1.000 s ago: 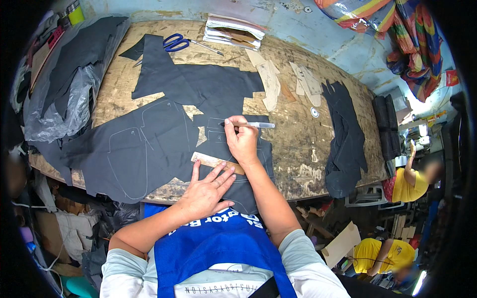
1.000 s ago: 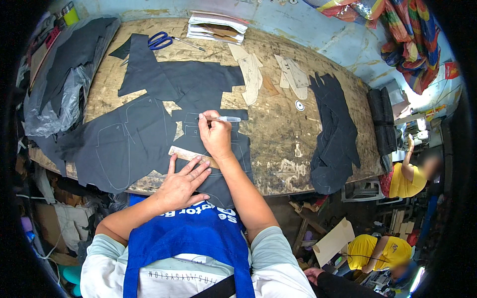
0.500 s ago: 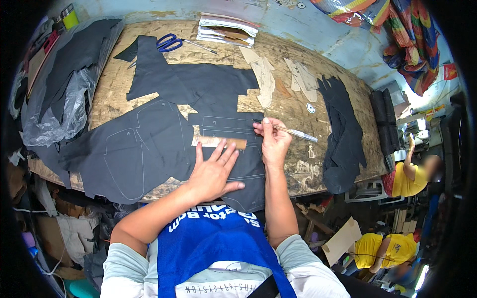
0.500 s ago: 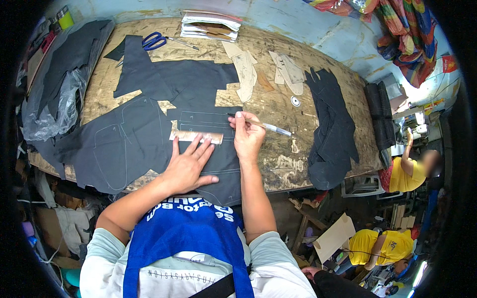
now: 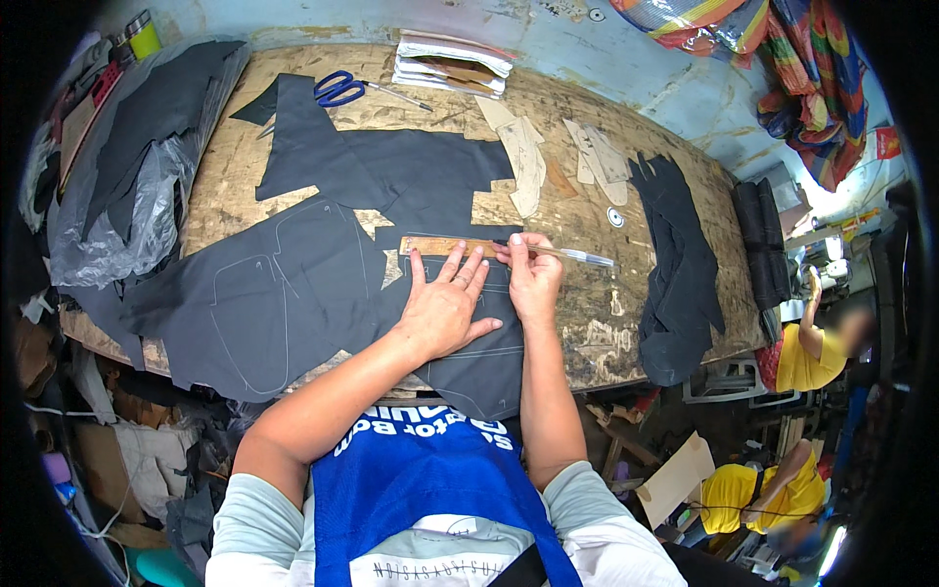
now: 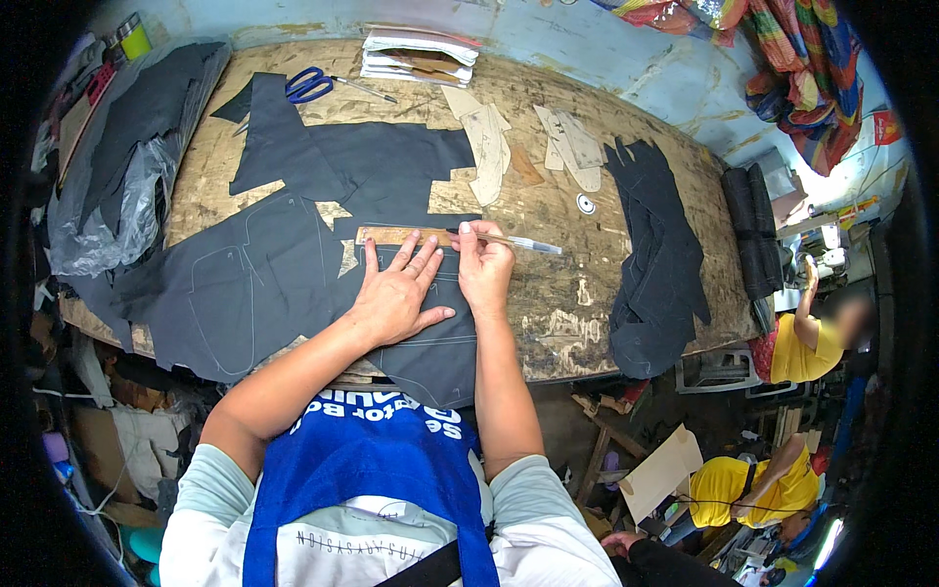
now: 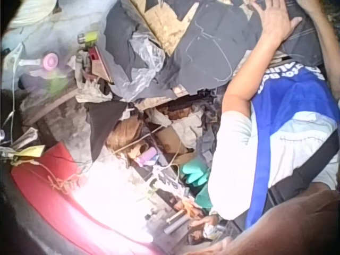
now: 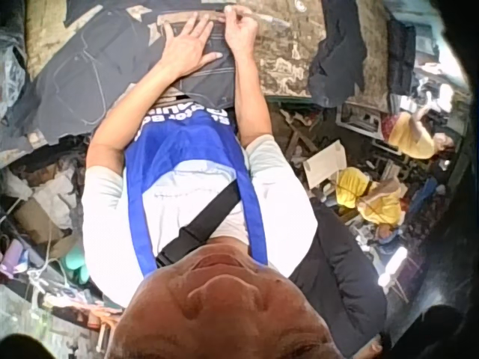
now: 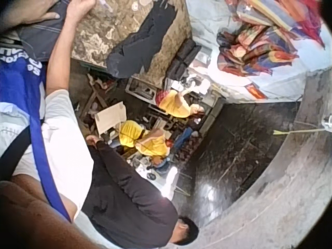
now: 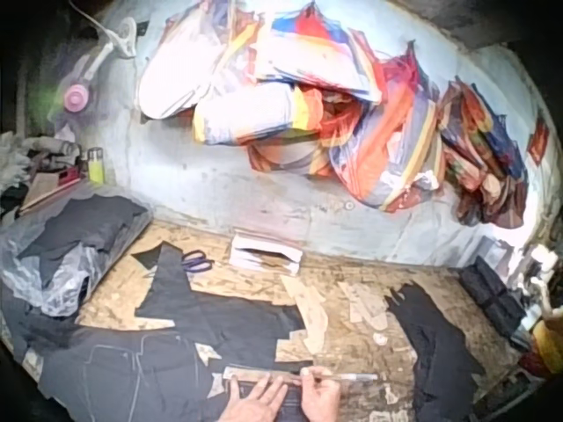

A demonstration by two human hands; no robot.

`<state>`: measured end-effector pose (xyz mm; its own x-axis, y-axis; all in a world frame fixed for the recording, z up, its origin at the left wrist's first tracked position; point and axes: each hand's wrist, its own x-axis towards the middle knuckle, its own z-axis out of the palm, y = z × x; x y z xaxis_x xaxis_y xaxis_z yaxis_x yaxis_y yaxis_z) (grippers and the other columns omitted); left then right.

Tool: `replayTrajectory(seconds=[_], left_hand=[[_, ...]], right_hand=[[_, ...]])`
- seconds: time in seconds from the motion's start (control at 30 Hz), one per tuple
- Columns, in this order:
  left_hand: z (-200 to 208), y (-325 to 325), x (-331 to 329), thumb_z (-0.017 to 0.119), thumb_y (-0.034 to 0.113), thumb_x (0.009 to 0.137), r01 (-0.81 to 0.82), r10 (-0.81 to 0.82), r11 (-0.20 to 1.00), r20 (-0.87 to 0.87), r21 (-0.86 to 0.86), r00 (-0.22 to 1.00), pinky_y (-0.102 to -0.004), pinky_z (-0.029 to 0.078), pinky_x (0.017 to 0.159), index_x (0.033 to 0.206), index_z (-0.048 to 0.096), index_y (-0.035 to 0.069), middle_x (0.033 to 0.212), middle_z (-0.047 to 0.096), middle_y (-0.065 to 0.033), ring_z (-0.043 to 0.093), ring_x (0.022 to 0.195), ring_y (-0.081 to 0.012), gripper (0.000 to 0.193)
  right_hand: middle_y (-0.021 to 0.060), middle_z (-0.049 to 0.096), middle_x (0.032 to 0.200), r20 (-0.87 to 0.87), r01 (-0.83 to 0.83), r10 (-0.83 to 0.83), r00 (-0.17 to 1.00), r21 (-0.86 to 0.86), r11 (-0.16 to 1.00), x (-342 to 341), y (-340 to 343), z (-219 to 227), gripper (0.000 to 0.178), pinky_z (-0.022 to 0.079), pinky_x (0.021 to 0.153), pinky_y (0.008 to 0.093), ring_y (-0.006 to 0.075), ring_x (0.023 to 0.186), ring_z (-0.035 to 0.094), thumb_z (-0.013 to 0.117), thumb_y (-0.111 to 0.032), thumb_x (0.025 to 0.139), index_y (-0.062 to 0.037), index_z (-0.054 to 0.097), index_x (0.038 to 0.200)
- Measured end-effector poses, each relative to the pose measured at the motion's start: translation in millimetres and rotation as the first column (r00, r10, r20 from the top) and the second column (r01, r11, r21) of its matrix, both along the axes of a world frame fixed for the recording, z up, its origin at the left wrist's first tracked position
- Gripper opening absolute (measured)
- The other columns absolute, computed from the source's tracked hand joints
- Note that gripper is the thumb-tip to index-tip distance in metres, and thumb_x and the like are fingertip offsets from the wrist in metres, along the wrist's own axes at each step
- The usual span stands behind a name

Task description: The person uses a white marker and a wooden pattern piece to trace outlines onto a large piece of dark fabric laid on a worktable. The person repositions the pattern and fabric several times to mark multiple sections.

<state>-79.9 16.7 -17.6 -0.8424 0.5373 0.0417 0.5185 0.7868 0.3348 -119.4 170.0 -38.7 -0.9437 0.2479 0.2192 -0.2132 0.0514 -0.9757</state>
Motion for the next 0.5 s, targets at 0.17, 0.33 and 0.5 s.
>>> replayTrajectory(seconds=[0.17, 0.33, 0.5], left_hand=[[0, 0, -4, 0.052, 0.061, 0.083, 0.034, -0.034, 0.999, -0.004, 0.001, 0.999, -0.0699, 0.009, 0.106, 0.139, 0.037, 0.000, 0.150, 0.030, -0.0118, 0.019, 0.142, -0.0282, 0.084], [1, -1, -4, 0.056, 0.060, 0.081, 0.034, -0.034, 0.999, -0.015, 0.027, 0.999, -0.0695, 0.009, 0.106, 0.139, 0.038, 0.000, 0.149, 0.032, -0.0136, 0.019, 0.142, -0.0283, 0.085], [7, -14, -12, 0.068, 0.040, 0.077, -0.079, 0.063, 0.962, 0.068, 0.261, 0.996, -0.0612, 0.021, 0.107, 0.130, 0.046, 0.000, 0.142, 0.037, -0.0214, 0.032, 0.135, -0.0326, 0.070]], right_hand=[[0.0109, 0.065, 0.082, -0.040, -0.008, 0.012, 0.999, 0.095, 0.995, 1, 2, 3, 0.017, 0.054, 0.065, 0.0235, 0.0142, 0.074, 0.067, 0.058, -0.014, 0.094, 0.0023, 0.055, 0.092], [0.0052, 0.062, 0.070, -0.053, 0.053, -0.045, 0.998, 0.161, 0.985, 0, 0, 3, 0.017, 0.049, 0.059, 0.0240, 0.0097, 0.065, 0.062, 0.061, -0.013, 0.092, 0.0029, 0.057, 0.087], [0.0021, 0.063, 0.072, 0.028, -0.012, 0.003, 1.000, 0.306, 0.952, 0, 2, 7, 0.019, 0.047, 0.059, 0.0207, 0.0062, 0.065, 0.058, 0.060, -0.017, 0.093, 0.0008, 0.059, 0.085]])
